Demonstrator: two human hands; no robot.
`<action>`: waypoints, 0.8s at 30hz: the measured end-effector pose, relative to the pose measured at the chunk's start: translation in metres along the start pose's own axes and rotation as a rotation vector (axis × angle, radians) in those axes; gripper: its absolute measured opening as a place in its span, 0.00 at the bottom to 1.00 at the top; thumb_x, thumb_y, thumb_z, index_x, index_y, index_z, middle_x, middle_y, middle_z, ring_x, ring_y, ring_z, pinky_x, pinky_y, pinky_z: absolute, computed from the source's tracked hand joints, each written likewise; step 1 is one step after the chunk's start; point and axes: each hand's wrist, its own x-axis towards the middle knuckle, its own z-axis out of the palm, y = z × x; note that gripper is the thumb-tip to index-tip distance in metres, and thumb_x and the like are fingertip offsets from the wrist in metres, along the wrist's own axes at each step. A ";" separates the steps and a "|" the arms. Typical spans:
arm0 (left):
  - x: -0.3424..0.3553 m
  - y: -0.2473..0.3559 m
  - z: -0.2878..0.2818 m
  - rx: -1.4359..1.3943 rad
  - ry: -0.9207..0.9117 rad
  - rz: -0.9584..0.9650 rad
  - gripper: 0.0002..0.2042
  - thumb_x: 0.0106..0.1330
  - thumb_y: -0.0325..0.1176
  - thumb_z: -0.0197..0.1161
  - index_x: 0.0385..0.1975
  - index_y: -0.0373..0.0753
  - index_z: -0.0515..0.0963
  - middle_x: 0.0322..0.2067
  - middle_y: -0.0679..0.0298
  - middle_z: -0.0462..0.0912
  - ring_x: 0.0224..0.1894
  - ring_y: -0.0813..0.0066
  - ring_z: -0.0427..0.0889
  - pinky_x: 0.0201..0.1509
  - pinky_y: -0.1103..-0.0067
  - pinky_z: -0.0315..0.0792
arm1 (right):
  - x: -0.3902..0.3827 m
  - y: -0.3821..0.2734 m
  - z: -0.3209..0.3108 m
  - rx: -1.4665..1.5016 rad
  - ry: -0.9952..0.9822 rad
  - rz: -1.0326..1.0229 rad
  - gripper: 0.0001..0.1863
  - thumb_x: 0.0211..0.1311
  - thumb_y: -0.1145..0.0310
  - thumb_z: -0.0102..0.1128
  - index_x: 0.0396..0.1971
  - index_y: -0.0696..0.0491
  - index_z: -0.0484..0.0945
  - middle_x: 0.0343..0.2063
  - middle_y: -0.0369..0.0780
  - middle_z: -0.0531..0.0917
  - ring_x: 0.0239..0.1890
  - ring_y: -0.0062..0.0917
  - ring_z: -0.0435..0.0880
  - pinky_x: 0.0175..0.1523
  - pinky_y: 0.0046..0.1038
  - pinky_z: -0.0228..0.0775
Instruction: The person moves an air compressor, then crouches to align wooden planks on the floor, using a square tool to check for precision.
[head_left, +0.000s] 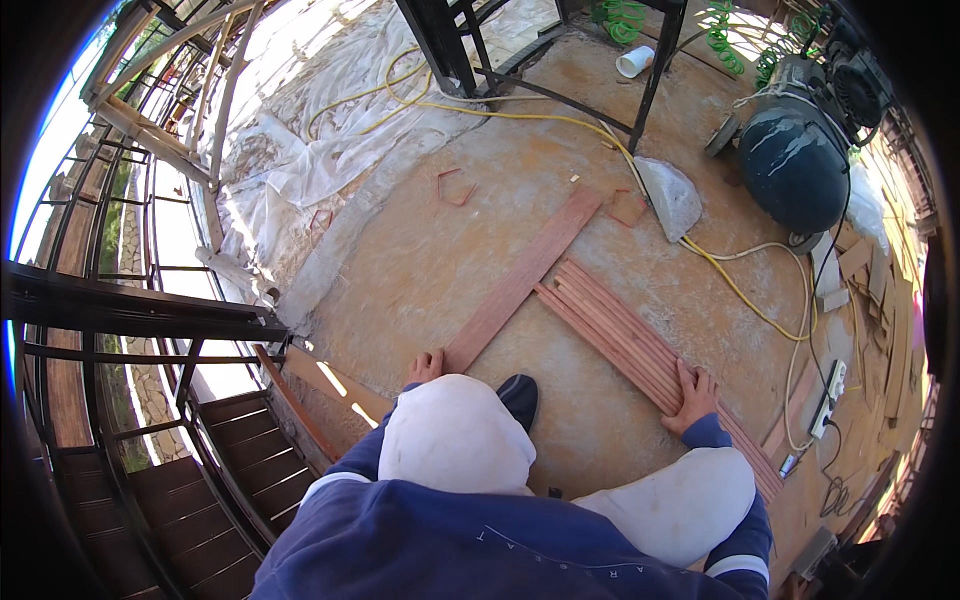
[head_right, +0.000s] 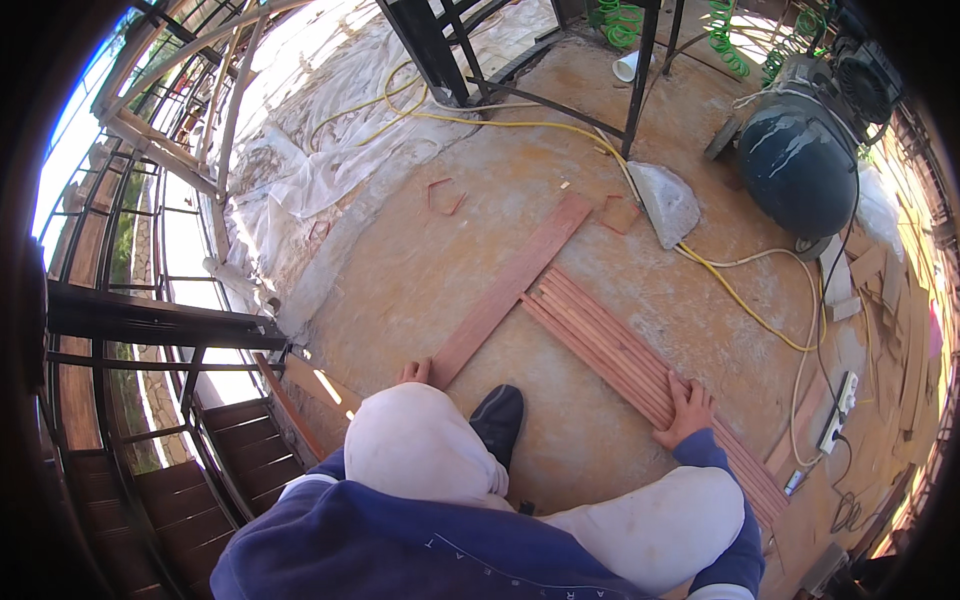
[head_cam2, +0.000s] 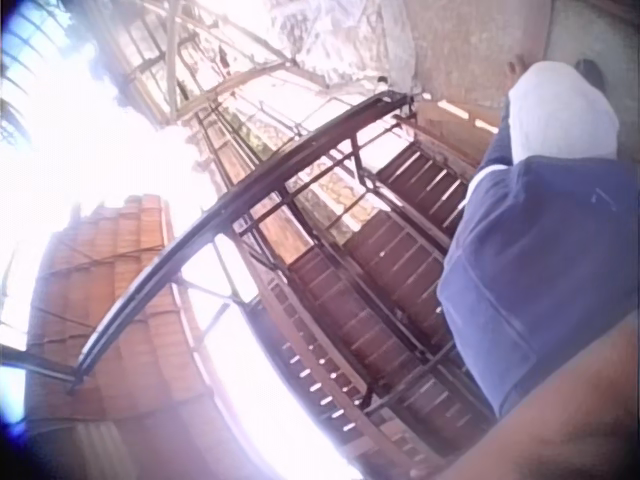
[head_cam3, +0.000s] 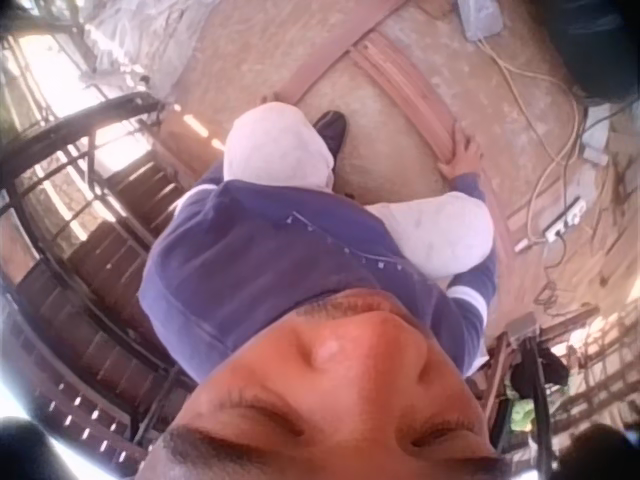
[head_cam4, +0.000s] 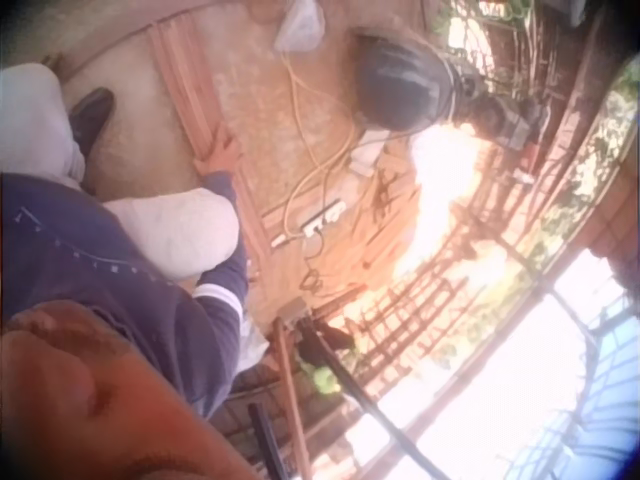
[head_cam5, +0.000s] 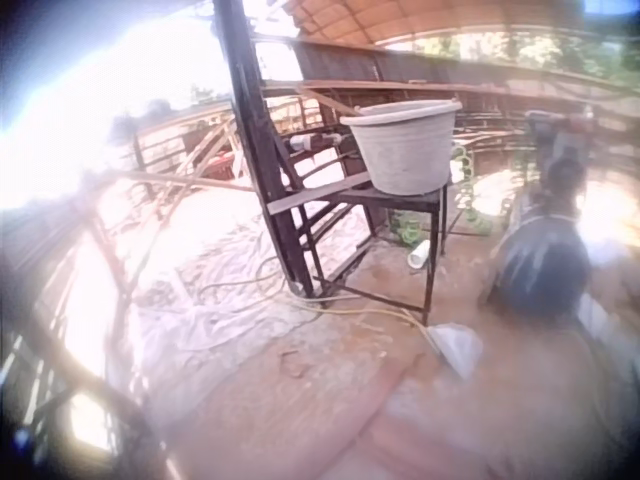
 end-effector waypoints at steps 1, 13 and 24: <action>-0.001 0.001 -0.002 0.006 -0.004 0.003 0.33 0.60 0.46 0.62 0.66 0.44 0.61 0.54 0.47 0.69 0.55 0.42 0.70 0.60 0.56 0.67 | -0.001 0.002 0.003 0.005 0.017 -0.010 0.62 0.26 0.60 0.77 0.71 0.40 0.56 0.59 0.52 0.62 0.62 0.49 0.63 0.68 0.49 0.54; -0.024 0.021 0.004 0.066 0.097 0.052 0.32 0.57 0.43 0.65 0.63 0.46 0.66 0.50 0.52 0.73 0.54 0.48 0.72 0.56 0.60 0.72 | -0.012 0.019 -0.008 0.053 0.173 -0.042 0.60 0.25 0.59 0.76 0.70 0.40 0.59 0.58 0.51 0.64 0.62 0.48 0.63 0.66 0.50 0.52; -0.030 0.046 -0.005 0.036 0.020 0.240 0.32 0.53 0.39 0.69 0.61 0.44 0.70 0.46 0.53 0.75 0.49 0.54 0.76 0.53 0.63 0.74 | 0.006 0.006 0.004 0.003 0.102 0.004 0.59 0.27 0.56 0.75 0.70 0.37 0.58 0.58 0.51 0.64 0.62 0.48 0.63 0.67 0.52 0.50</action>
